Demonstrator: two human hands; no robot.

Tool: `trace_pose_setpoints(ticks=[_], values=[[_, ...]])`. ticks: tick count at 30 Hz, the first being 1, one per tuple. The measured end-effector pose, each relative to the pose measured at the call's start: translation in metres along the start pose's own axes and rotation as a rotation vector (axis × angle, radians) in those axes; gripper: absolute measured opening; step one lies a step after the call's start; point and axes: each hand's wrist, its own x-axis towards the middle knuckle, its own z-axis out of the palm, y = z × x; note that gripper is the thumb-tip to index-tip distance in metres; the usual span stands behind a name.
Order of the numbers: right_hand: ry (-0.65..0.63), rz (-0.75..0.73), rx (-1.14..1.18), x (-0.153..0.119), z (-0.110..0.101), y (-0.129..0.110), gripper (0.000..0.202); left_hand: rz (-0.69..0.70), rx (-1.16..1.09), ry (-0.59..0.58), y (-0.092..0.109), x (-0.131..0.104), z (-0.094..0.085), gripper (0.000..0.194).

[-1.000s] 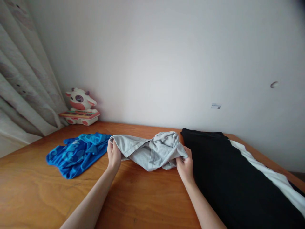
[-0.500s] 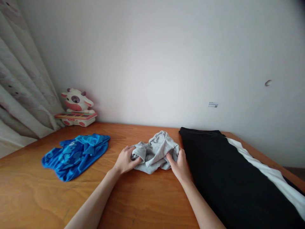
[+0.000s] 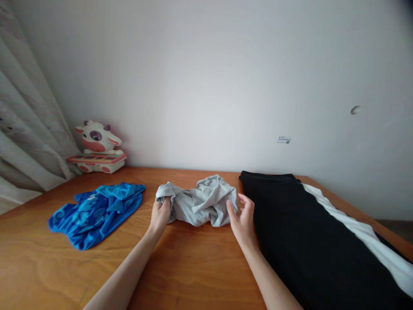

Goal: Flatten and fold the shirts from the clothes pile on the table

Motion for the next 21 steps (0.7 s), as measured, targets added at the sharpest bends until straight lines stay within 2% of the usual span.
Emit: trace_pose_setpoints(ticks=[3,5,8,10,12,15,18,21], values=[[-0.019,-0.007,-0.009,0.002,-0.002,-0.003,0.038,0.098,0.075,0.007,0.003,0.000,-0.009,0.018],[-0.069,0.022,0.004,0.002,-0.003,-0.007,0.032,0.232,0.161,-0.072,0.007,-0.005,-0.014,0.013],[-0.250,0.068,0.055,-0.002,-0.001,-0.017,0.034,0.503,0.250,-0.246,0.019,-0.020,-0.010,0.023],[-0.360,0.077,0.107,-0.004,0.000,-0.024,0.038,0.687,0.302,-0.409,0.029,-0.033,-0.002,0.034],[-0.402,0.091,0.164,-0.006,0.000,-0.029,0.038,0.797,0.379,-0.592,0.038,-0.046,0.008,0.038],[-0.441,0.123,0.191,-0.005,-0.002,-0.034,0.040,0.815,0.463,-0.757,0.045,-0.056,0.016,0.036],[-0.517,0.061,0.119,-0.004,-0.004,-0.036,0.039,0.809,0.477,-0.793,0.045,-0.055,0.014,0.038],[-0.538,-0.043,0.011,-0.006,-0.005,-0.037,0.031,0.833,0.469,-0.797,0.042,-0.051,0.011,0.043]])
